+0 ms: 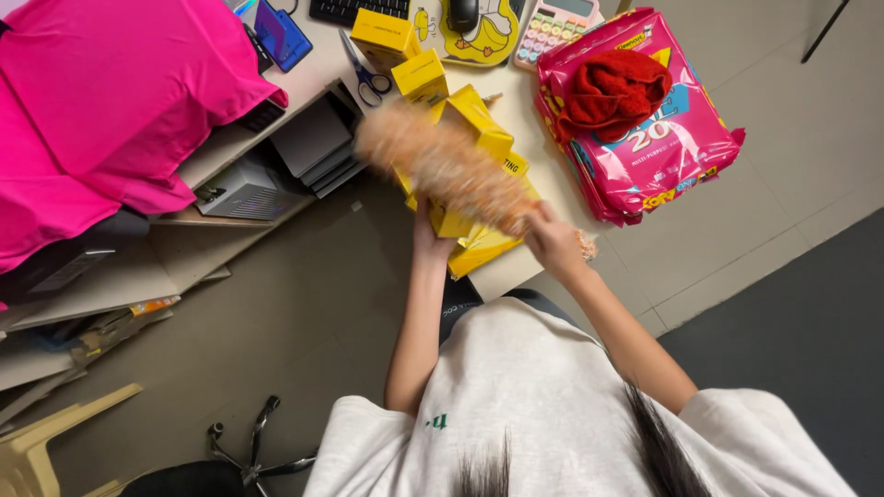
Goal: The person cleans a cluttered desk area using a duster. They wipe the surface near a computer keyboard and mouse, then move to the floor to dust a yellow chair and a lower shelf. The person also picks up and wipes several yellow boxes of laminating film and a pink cloth before placing them back on the desk.
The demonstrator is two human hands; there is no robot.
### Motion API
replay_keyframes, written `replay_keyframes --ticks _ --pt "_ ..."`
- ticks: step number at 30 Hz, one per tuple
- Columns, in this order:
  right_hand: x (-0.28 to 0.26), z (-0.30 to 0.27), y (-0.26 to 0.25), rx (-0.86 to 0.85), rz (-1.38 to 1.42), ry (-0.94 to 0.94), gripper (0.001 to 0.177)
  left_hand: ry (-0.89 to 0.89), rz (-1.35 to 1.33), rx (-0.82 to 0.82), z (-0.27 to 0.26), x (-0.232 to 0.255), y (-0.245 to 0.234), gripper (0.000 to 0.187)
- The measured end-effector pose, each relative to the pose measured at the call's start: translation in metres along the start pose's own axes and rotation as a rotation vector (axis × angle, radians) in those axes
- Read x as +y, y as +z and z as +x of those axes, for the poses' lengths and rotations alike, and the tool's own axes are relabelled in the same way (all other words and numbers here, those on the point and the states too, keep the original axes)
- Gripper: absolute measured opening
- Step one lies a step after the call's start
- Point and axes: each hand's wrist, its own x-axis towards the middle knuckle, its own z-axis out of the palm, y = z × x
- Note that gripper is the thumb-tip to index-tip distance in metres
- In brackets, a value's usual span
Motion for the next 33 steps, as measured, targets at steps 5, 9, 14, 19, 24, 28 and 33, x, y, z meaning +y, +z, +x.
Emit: replay_keyframes --ticks 5,9,14,19,24,28,33 --pt "-0.004 0.021 -0.036 0.248 0.315 0.527 0.035 0.006 0.173 0.002 -0.031 -0.008 0.056 0.054" --pt "0.023 0.017 -0.045 -0.017 0.714 0.694 0.035 0.058 0.208 -0.027 -0.035 -0.004 0.056 0.054" --pt "-0.003 0.021 -0.028 -0.127 0.797 0.709 0.038 0.013 0.152 -0.039 -0.04 -0.022 0.093 0.055" --pt "0.019 -0.004 -0.001 -0.302 0.767 0.754 0.028 0.079 0.256 -0.052 -0.019 -0.011 0.064 0.054" --pt "0.071 -0.028 -0.016 0.316 1.196 0.763 0.033 0.09 0.58 -0.162 -0.032 -0.016 0.126 0.056" --pt "0.12 -0.042 -0.049 0.63 0.867 0.617 0.046 0.29 0.735 -0.13 -0.022 -0.023 0.118 0.052" --pt "0.217 -0.069 -0.042 0.572 -0.118 0.54 0.066 0.428 1.309 -0.024 -0.01 -0.026 0.165 0.067"
